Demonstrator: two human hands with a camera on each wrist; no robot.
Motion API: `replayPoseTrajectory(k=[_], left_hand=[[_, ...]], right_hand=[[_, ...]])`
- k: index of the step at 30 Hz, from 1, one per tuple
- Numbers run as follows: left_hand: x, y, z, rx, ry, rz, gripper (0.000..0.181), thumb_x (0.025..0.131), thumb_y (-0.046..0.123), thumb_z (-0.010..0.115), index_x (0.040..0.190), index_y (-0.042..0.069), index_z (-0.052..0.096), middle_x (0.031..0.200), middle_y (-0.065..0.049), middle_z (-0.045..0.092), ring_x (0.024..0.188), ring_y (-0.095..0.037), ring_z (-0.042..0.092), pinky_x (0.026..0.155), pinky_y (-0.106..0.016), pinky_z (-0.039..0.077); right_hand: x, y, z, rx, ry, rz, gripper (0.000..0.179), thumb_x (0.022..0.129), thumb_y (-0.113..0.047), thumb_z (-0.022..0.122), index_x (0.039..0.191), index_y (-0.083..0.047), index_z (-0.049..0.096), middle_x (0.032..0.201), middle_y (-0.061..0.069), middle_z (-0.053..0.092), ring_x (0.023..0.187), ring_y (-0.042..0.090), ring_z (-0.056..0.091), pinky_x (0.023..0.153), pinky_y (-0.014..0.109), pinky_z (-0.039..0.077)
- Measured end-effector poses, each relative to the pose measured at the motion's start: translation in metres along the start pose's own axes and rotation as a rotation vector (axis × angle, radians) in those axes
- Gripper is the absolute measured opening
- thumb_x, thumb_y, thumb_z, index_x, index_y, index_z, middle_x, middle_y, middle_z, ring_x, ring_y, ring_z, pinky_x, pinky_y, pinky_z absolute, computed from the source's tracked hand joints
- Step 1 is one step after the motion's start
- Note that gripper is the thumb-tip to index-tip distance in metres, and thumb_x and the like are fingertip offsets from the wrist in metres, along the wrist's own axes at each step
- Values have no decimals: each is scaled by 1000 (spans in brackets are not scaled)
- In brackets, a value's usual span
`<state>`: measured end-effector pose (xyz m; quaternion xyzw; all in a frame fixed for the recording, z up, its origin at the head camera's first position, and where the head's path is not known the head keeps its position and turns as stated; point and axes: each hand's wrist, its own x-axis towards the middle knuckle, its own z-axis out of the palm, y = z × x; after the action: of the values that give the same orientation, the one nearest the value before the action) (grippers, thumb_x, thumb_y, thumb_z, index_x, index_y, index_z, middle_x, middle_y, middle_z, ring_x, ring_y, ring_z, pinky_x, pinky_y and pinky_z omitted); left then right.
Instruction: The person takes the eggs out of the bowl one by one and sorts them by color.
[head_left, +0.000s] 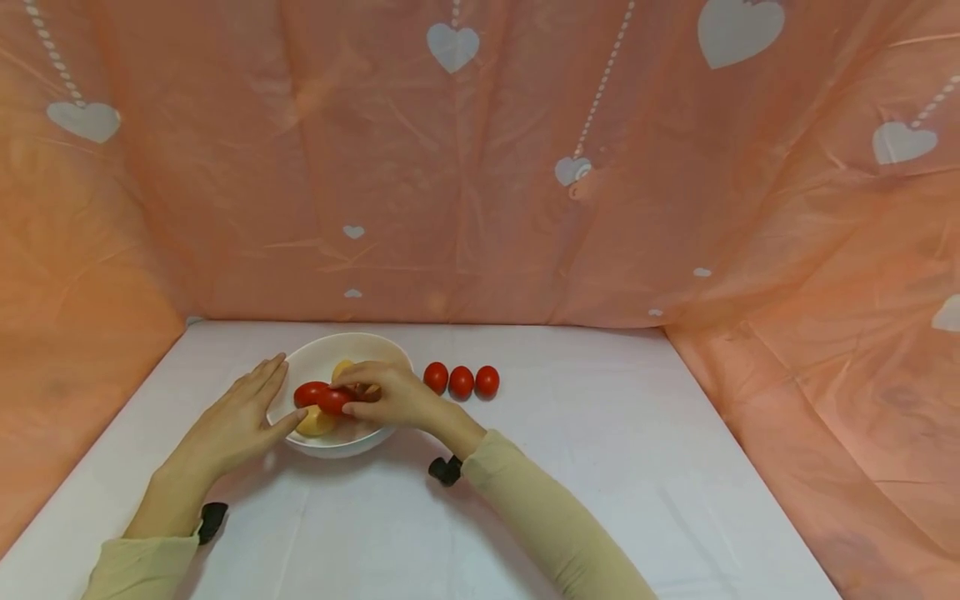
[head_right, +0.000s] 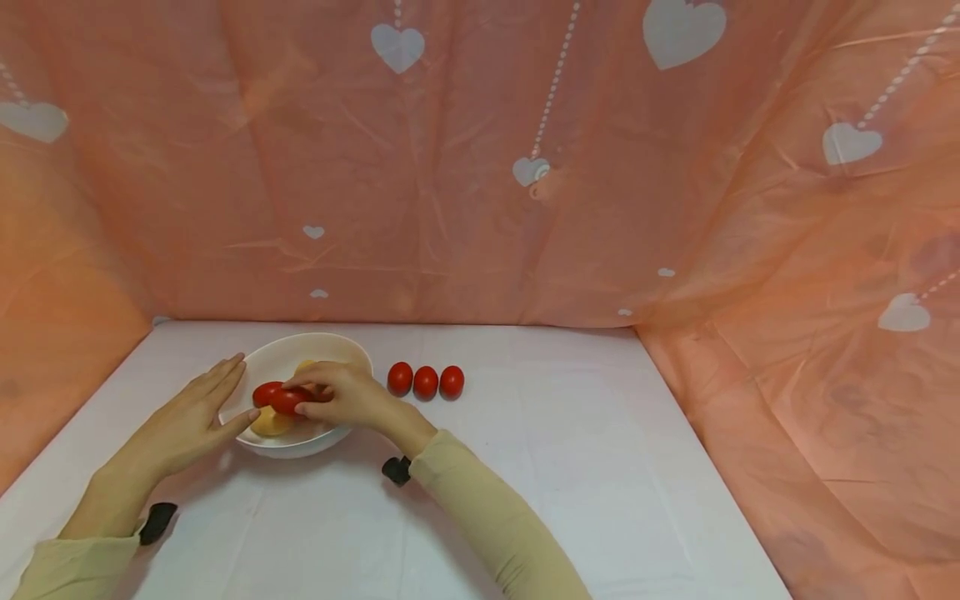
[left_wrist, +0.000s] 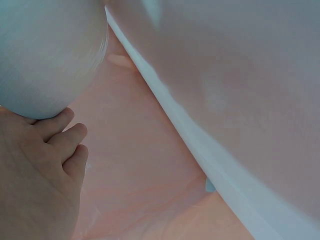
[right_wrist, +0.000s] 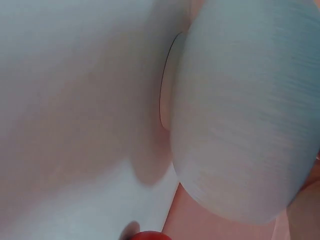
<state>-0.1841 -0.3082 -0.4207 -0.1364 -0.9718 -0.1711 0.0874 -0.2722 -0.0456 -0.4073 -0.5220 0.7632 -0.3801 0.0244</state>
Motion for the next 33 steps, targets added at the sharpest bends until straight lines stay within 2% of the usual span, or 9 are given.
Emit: replayPoseTrajectory(k=[6,13,20,23,28,30,33], left_hand=[[0,-2,2,-1,-10,-5,92,100,51,63,156,-13,30,166,-31,25,150,-53,26,123,-65,22],[0,-3,3,-11,-13,-9,93,100,53,61,157,-13,28,167,-30,23,151,-53,24,125,-63,19],[0,-3,4,-13,-2,6,92,101,51,61,157,-13,28,166,-31,23,151,-53,24,128,-58,13],[1,-3,4,-12,-1,7,92,101,52,61,157,-14,28,167,-31,23,151,-53,23,128,-59,14],[2,-4,4,-8,-7,2,92,101,52,61,157,-13,27,167,-31,22,151,-53,23,127,-60,14],[2,-4,4,-8,-10,-1,92,101,52,61,157,-13,27,167,-31,22,151,-53,23,127,-60,15],[2,-3,4,-14,-18,-6,92,101,52,61,157,-13,27,167,-31,22,151,-53,23,126,-62,16]], right_hand=[[-14,-3,-4,98,178,45,35,93,-4,78,127,-2,71,132,12,69,107,14,69,86,15,57],[-33,-3,-13,194,352,37,36,91,-2,79,127,-2,71,132,14,67,101,17,69,84,22,61],[-54,3,-29,196,502,9,36,90,2,78,125,1,70,125,17,67,98,25,69,81,33,64],[-63,8,-36,175,561,20,36,90,2,79,124,0,70,124,17,67,98,29,69,79,36,65],[-79,17,-47,179,633,61,36,89,2,79,125,0,71,123,20,67,97,36,70,79,48,65],[-85,21,-51,173,651,88,37,90,1,79,125,-1,71,122,19,67,96,36,71,80,49,65],[-94,26,-57,140,674,138,37,90,1,79,125,-2,71,122,16,67,95,32,71,79,40,65]])
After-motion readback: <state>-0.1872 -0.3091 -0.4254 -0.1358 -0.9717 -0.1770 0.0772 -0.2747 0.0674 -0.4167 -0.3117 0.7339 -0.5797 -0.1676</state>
